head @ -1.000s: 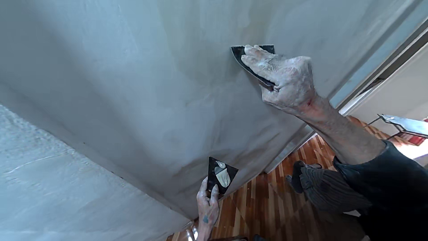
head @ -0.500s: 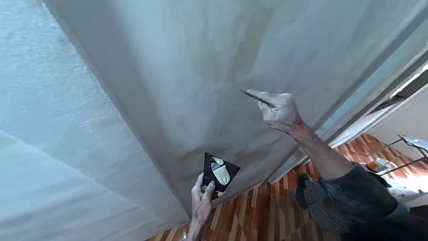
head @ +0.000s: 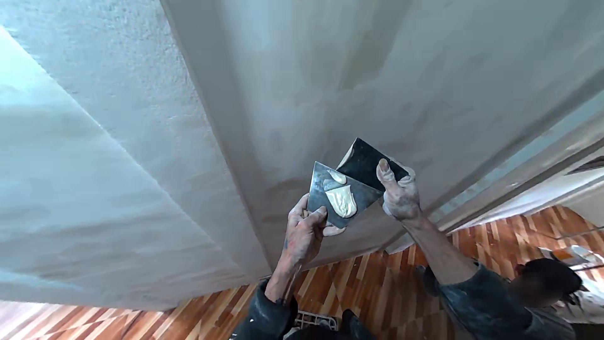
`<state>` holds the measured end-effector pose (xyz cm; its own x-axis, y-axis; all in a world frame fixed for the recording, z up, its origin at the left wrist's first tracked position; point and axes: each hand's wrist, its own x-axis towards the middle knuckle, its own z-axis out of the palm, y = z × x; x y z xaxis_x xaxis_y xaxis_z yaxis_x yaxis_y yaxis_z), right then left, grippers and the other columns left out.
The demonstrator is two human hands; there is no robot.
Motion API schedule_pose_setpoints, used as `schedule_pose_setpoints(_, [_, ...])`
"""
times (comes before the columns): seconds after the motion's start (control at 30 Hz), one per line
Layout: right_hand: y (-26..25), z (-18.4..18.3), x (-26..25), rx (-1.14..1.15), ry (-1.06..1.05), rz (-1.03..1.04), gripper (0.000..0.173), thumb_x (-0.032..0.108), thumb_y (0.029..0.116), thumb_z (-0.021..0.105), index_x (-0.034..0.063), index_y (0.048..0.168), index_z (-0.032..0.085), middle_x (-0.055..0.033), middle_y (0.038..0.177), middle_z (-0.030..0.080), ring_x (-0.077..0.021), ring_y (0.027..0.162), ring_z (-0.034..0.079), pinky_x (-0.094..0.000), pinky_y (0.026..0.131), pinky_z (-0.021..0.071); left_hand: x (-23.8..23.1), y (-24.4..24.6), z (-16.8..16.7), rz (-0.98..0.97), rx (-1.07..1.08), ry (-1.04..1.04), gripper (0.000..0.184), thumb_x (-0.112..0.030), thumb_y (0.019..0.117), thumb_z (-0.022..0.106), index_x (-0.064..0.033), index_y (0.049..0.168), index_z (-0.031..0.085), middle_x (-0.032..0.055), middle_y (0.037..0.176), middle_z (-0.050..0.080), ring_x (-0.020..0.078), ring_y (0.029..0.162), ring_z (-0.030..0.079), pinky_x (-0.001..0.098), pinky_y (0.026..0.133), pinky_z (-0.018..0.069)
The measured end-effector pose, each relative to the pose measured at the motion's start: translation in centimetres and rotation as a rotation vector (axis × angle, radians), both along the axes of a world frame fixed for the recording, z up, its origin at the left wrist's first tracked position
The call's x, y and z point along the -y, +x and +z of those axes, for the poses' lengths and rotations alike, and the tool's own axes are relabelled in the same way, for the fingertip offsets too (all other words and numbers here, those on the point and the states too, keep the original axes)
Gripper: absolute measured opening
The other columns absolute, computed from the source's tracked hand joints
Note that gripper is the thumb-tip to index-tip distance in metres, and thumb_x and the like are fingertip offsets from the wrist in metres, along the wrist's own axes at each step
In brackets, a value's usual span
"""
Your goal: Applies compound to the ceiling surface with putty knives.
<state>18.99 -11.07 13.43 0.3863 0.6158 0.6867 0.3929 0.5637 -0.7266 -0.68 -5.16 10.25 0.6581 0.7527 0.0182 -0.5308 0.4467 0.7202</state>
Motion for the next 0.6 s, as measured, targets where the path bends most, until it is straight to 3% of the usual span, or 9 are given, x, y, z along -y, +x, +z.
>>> schedule_pose_setpoints(0.13, [0.2, -1.2, 0.8, 0.297, 0.035, 0.050, 0.030, 0.021, 0.1075, 0.052, 0.0113, 0.130, 0.070, 0.0069, 0.122, 0.074, -0.0003, 0.110, 0.068, -0.0229, 0.096, 0.0569, 0.0, -0.3, 0.0, 0.019, -0.001, -0.015, 0.033, 0.009, 0.1002, 0.040, 0.0014, 0.132, 0.046, 0.0172, 0.094, 0.071, 0.0245, 0.075, 0.075, 0.0405, 0.068, 0.0653])
schedule_pose_setpoints(0.3, [1.6, -1.6, 1.2, 0.455, -0.115, 0.082, 0.036, 0.023, 0.1075, 0.051, -0.0008, 0.128, 0.069, 0.0005, 0.104, 0.076, 0.0066, 0.092, 0.067, -0.0148, 0.085, 0.0564, -0.9, -0.9, -0.5, 0.009, -0.018, -0.007, 0.039, 0.010, 0.0993, 0.040, 0.0018, 0.137, 0.044, 0.0181, 0.095, 0.071, 0.0248, 0.076, 0.075, 0.0405, 0.068, 0.0654])
schedule_pose_setpoints(0.37, [2.2, -1.3, 1.4, 0.485, -0.225, 0.115, 0.036, 0.023, 0.1067, 0.051, -0.0016, 0.124, 0.070, 0.0017, 0.095, 0.075, 0.0093, 0.086, 0.065, -0.0122, 0.081, 0.0549, -1.5, -1.1, -0.7, 0.001, -0.034, 0.000, 0.038, 0.010, 0.0997, 0.039, 0.0022, 0.137, 0.043, 0.0183, 0.096, 0.070, 0.0252, 0.077, 0.075, 0.0403, 0.067, 0.0654])
schedule_pose_setpoints(0.47, [3.3, 0.0, 1.7, 0.525, -0.492, 0.141, 0.036, 0.026, 0.1060, 0.050, 0.0014, 0.113, 0.074, 0.0032, 0.094, 0.075, 0.0114, 0.089, 0.065, -0.0114, 0.085, 0.0534, -2.3, -1.6, -1.4, 0.022, -0.024, 0.015, 0.040, 0.009, 0.0997, 0.040, 0.0025, 0.139, 0.041, 0.0181, 0.098, 0.071, 0.0254, 0.077, 0.075, 0.0408, 0.066, 0.0655])
schedule_pose_setpoints(0.53, [4.1, 2.0, 1.6, 0.532, -0.597, -0.013, 0.032, 0.024, 0.1041, 0.053, 0.0016, 0.104, 0.075, -0.0006, 0.084, 0.072, 0.0039, 0.078, 0.063, -0.0197, 0.076, 0.0529, -3.1, -2.0, -1.8, 0.057, -0.024, 0.036, 0.040, 0.008, 0.0992, 0.041, 0.0030, 0.139, 0.042, 0.0182, 0.098, 0.070, 0.0249, 0.077, 0.075, 0.0403, 0.066, 0.0653])
schedule_pose_setpoints(0.6, [5.2, 4.7, 1.0, 0.464, -0.497, -0.310, 0.027, 0.021, 0.1041, 0.058, 0.0004, 0.110, 0.074, -0.0109, 0.088, 0.072, -0.0112, 0.076, 0.067, -0.0350, 0.073, 0.0574, -3.7, -2.4, -2.2, 0.083, -0.040, 0.026, 0.039, 0.008, 0.0995, 0.042, 0.0036, 0.138, 0.043, 0.0199, 0.099, 0.071, 0.0260, 0.077, 0.075, 0.0409, 0.065, 0.0653])
